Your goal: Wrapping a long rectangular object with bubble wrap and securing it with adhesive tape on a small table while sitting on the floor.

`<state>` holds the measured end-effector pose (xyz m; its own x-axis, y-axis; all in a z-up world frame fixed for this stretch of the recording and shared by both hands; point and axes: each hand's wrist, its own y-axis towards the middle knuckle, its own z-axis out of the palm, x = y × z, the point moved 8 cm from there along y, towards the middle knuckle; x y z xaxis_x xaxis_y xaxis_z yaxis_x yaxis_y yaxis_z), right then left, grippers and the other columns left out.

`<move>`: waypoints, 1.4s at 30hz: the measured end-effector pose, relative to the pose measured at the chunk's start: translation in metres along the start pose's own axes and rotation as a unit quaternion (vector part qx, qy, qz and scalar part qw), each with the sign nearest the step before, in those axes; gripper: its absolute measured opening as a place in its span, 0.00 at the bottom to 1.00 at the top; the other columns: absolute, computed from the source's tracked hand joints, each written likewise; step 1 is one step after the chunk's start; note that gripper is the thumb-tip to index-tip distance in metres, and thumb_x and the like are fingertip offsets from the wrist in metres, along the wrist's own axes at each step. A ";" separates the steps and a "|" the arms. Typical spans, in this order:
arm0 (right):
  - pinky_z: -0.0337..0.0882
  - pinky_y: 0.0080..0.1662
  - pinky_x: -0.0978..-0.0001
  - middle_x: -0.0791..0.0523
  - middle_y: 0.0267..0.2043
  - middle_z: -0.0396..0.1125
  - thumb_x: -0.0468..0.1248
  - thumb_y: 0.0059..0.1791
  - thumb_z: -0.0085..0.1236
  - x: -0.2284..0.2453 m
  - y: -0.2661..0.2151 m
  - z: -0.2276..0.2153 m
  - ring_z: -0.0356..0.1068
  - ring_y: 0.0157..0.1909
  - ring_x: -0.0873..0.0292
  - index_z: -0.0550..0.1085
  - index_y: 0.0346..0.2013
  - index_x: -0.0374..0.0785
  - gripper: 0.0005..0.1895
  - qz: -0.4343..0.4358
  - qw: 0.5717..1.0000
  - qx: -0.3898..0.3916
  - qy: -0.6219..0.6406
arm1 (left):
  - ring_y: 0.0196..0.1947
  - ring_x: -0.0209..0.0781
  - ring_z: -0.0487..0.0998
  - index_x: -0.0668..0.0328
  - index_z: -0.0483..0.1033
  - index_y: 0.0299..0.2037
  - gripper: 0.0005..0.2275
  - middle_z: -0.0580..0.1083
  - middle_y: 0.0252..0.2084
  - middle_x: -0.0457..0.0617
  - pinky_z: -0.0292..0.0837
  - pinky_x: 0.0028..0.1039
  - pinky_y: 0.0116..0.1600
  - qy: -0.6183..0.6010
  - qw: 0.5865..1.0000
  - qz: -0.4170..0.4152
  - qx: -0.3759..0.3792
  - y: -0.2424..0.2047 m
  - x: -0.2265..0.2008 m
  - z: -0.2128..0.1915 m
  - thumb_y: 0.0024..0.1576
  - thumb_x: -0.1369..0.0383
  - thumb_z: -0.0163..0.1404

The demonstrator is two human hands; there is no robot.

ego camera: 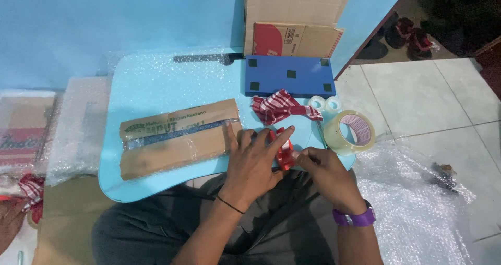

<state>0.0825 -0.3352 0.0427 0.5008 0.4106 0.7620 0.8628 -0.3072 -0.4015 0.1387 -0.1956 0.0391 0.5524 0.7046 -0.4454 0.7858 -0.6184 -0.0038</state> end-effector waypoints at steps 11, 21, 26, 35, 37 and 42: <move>0.56 0.31 0.70 0.55 0.20 0.68 0.42 0.51 0.65 -0.030 -0.014 0.003 0.60 0.24 0.62 0.84 0.28 0.32 0.15 0.094 0.995 0.018 0.000 | 0.52 0.64 0.67 0.27 0.62 0.71 0.45 0.72 0.57 0.53 0.32 0.82 0.68 0.087 0.986 0.033 -0.135 0.000 0.003 0.013 0.38 0.48 0.69; 0.54 0.30 0.69 0.56 0.19 0.65 0.45 0.51 0.63 -0.046 -0.004 0.009 0.58 0.23 0.62 0.83 0.26 0.34 0.17 0.041 0.999 0.030 0.015 | 0.54 0.63 0.66 0.28 0.63 0.70 0.47 0.72 0.56 0.50 0.28 0.81 0.68 0.084 0.987 0.032 -0.130 0.002 0.005 0.014 0.36 0.53 0.71; 0.54 0.31 0.71 0.58 0.20 0.64 0.42 0.50 0.65 -0.050 0.001 0.014 0.55 0.25 0.64 0.82 0.24 0.33 0.16 0.002 0.999 0.018 0.027 | 0.51 0.59 0.67 0.30 0.64 0.70 0.45 0.73 0.55 0.49 0.28 0.78 0.70 0.062 0.986 0.046 -0.148 -0.004 0.001 0.004 0.36 0.56 0.69; 0.56 0.30 0.71 0.59 0.20 0.66 0.40 0.50 0.65 -0.049 -0.005 0.019 0.57 0.24 0.65 0.82 0.26 0.37 0.11 -0.022 0.999 0.001 -0.035 | 0.56 0.55 0.67 0.32 0.63 0.71 0.45 0.72 0.56 0.50 0.33 0.79 0.70 0.066 0.983 0.066 -0.161 -0.006 -0.001 0.002 0.37 0.56 0.70; 0.55 0.32 0.72 0.59 0.21 0.63 0.39 0.51 0.63 -0.062 -0.011 0.018 0.55 0.25 0.64 0.81 0.25 0.34 0.13 0.016 0.999 -0.001 0.032 | 0.51 0.56 0.68 0.32 0.63 0.71 0.45 0.72 0.54 0.49 0.37 0.76 0.69 0.080 0.980 0.061 -0.174 -0.011 -0.006 -0.006 0.37 0.56 0.68; 0.57 0.33 0.67 0.53 0.23 0.64 0.43 0.56 0.47 -0.095 -0.025 0.032 0.58 0.28 0.59 0.85 0.35 0.28 0.23 0.035 0.988 0.025 0.148 | 0.67 0.68 0.57 0.39 0.51 0.76 0.54 0.63 0.68 0.62 0.33 0.80 0.68 0.098 0.982 0.044 -0.157 -0.015 -0.003 0.005 0.35 0.55 0.70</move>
